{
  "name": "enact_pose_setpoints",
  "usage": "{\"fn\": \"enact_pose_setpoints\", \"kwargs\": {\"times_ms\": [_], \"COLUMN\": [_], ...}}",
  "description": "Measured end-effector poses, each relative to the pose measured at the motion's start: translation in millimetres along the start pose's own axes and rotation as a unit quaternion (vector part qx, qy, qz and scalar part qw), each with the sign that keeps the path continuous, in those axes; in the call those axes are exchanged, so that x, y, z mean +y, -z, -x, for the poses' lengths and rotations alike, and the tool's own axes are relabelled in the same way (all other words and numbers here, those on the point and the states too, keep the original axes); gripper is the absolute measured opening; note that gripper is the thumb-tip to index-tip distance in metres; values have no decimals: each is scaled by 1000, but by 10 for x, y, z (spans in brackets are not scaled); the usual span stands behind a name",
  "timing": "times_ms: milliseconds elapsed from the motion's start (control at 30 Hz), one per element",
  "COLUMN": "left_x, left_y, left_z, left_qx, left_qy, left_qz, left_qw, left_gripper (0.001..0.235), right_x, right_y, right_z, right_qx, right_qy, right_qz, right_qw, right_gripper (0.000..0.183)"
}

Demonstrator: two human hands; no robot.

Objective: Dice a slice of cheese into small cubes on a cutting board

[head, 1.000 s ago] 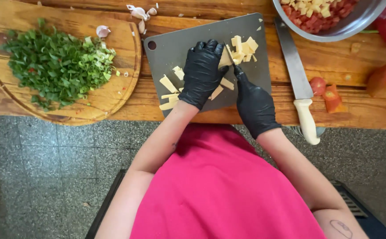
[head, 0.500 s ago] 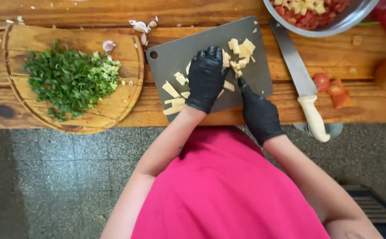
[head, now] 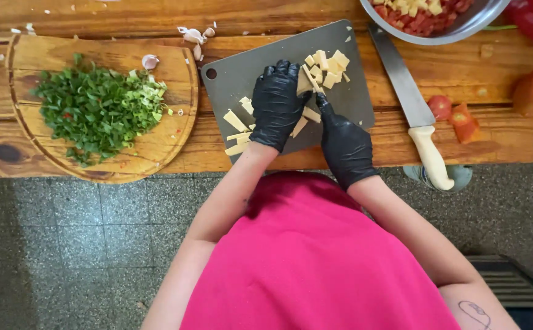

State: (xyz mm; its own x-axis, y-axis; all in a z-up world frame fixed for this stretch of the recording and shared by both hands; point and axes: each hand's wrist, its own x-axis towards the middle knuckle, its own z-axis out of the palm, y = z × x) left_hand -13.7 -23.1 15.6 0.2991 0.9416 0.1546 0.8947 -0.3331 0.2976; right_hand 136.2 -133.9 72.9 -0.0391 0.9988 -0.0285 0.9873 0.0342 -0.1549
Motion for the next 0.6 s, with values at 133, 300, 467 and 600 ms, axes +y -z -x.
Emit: {"fn": "enact_pose_setpoints", "kwargs": {"times_ms": [133,300,467,600], "left_x": [1,39,77,75], "left_y": [45,89,126,108], "left_z": [-28,-22,-60,-36], "left_qx": [60,89,77,86], "left_qy": [-25,-25,-29,-25], "left_qz": [9,-6,-31,-26], "left_qw": [998,996,996,996], "left_gripper": [34,40,48,45], "right_x": [-24,18,82,156], "right_y": [-200,-341,37,4], "right_z": [-186,-295,-61,-6], "right_qx": [-42,-72,-117,-70], "right_qy": [-7,-56,-51,-28], "right_qz": [-24,-108,-98,-138], "right_qw": [999,990,987,988], "right_gripper": [73,71,57,46]}}
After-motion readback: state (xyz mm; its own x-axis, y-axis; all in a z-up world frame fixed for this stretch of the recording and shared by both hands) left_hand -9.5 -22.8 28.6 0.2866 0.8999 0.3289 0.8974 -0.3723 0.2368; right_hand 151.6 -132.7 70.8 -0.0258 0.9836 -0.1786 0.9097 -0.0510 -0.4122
